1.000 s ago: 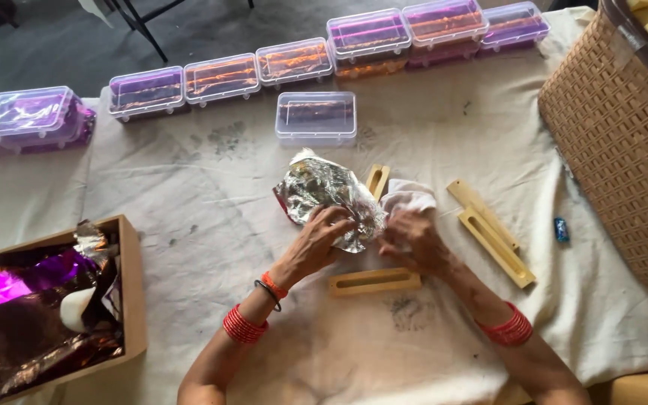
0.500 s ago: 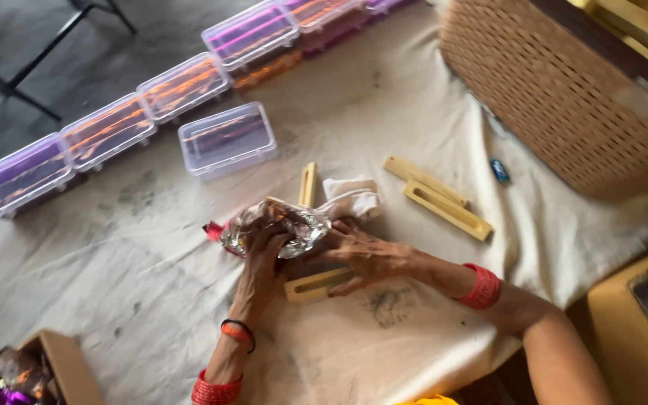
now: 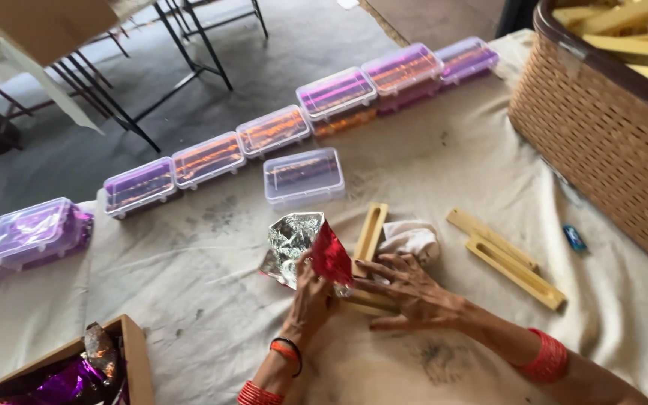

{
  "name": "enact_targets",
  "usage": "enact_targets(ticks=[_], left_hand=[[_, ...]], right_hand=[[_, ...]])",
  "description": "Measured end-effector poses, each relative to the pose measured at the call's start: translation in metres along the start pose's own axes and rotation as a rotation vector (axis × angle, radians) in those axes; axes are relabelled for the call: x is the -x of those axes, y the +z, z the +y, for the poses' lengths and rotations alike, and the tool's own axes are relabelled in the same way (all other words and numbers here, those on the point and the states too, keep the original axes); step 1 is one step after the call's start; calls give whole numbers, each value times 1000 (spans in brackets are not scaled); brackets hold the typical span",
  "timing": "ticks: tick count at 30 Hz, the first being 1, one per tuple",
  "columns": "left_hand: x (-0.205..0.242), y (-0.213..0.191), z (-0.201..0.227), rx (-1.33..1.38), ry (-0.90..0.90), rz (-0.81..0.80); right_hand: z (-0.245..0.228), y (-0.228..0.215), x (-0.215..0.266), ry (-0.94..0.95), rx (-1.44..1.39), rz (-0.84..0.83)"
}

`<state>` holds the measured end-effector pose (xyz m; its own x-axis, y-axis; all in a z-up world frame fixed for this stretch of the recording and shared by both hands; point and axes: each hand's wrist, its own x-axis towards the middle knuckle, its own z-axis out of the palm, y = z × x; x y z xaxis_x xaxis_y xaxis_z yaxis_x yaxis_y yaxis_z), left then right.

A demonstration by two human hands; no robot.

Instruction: Cleaning wooden tubes with a cloth and wrapping them in silver and red decorative foil.

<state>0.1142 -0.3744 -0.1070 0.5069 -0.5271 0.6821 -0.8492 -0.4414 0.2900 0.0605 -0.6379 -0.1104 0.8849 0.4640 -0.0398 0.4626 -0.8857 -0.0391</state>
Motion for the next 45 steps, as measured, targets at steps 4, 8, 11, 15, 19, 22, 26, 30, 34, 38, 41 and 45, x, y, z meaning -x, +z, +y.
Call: enact_targets(ticks=[4, 8, 11, 15, 19, 22, 26, 30, 34, 38, 41, 45], left_hand=[[-4, -5, 9, 38, 96, -9], [-9, -16, 17, 86, 128, -97], [-12, -22, 27, 126, 190, -235], [-15, -24, 40, 175, 281, -448], [-8, -13, 40, 148, 332, -584], [-5, -3, 37, 79, 333, -605], [-2, -15, 38, 172, 225, -575], [-26, -75, 60, 428, -42, -801], [-40, -98, 55, 554, -398, -912], [-12, -32, 18, 464, -485, -634], [0, -5, 11, 98, -268, -457], [2, -2, 7, -166, -77, -508]], right_hand=[[9, 24, -4, 107, 85, -20], [-8, -87, -1, 186, 135, -69], [20, -77, -6, 392, 3, -216], [69, -8, -8, 419, -112, 240], [62, -22, 2, 300, -3, 575], [43, -23, 7, 102, -81, 638], [13, -12, 16, -246, -427, 458], [-17, -42, 23, -446, -552, 246], [-24, -30, 22, -519, -412, 259], [-39, -10, 25, -532, -286, 345], [-58, -10, 33, -582, -160, 362], [-83, -16, 43, -559, -134, 157]])
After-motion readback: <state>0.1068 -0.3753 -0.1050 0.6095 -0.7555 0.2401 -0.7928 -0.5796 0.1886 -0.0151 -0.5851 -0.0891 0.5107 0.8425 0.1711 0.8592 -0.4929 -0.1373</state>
